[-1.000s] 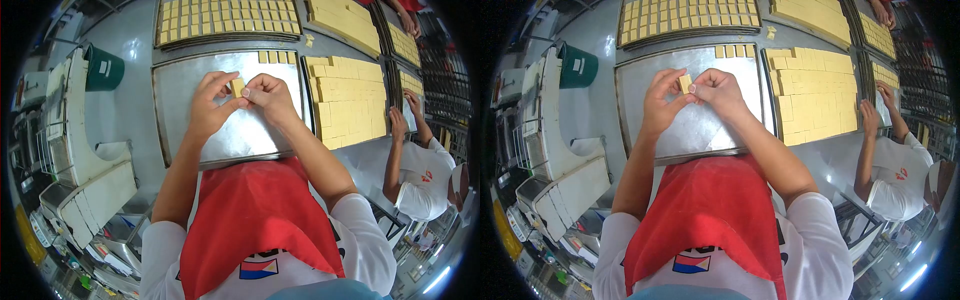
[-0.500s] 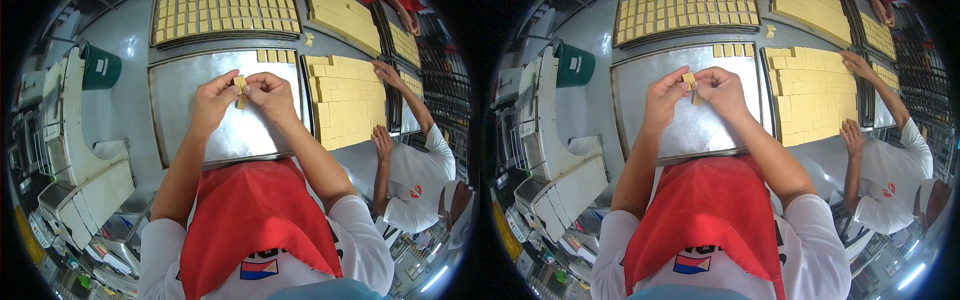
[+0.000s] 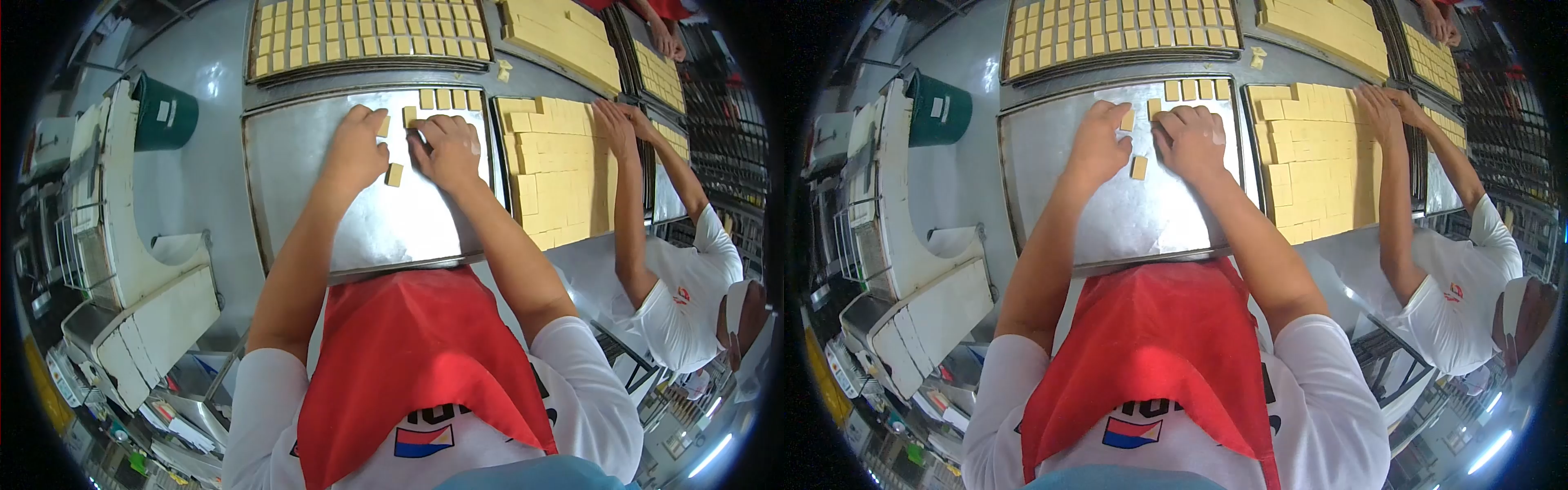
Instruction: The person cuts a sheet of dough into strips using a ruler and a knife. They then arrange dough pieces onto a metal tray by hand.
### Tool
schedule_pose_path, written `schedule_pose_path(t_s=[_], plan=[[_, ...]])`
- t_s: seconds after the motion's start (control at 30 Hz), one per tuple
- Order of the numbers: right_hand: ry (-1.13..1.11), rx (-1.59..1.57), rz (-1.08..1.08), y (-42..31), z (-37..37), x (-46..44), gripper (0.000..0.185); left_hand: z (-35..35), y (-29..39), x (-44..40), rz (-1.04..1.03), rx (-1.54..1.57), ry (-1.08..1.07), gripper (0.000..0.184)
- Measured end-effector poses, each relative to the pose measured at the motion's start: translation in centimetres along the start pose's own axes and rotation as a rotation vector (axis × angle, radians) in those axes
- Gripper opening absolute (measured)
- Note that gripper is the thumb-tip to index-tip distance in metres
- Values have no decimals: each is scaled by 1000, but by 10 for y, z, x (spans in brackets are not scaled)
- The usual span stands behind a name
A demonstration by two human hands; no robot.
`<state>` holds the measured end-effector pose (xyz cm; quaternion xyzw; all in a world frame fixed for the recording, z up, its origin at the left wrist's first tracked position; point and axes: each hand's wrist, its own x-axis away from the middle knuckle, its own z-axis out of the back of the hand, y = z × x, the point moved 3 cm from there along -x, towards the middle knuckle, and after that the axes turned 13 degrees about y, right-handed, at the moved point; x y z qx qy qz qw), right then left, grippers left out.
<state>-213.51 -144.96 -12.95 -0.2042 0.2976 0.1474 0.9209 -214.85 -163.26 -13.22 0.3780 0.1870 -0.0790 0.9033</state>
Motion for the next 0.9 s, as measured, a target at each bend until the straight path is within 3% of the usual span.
schedule_pose_path(t_s=[0.27,0.9], plan=[[161,0,-38,14,-25,-6,9,-20,-6,-9,-2,3,33,31],[98,10,-101,19,-33,-9,8,-27,-8,-10,27,-27,104,26]])
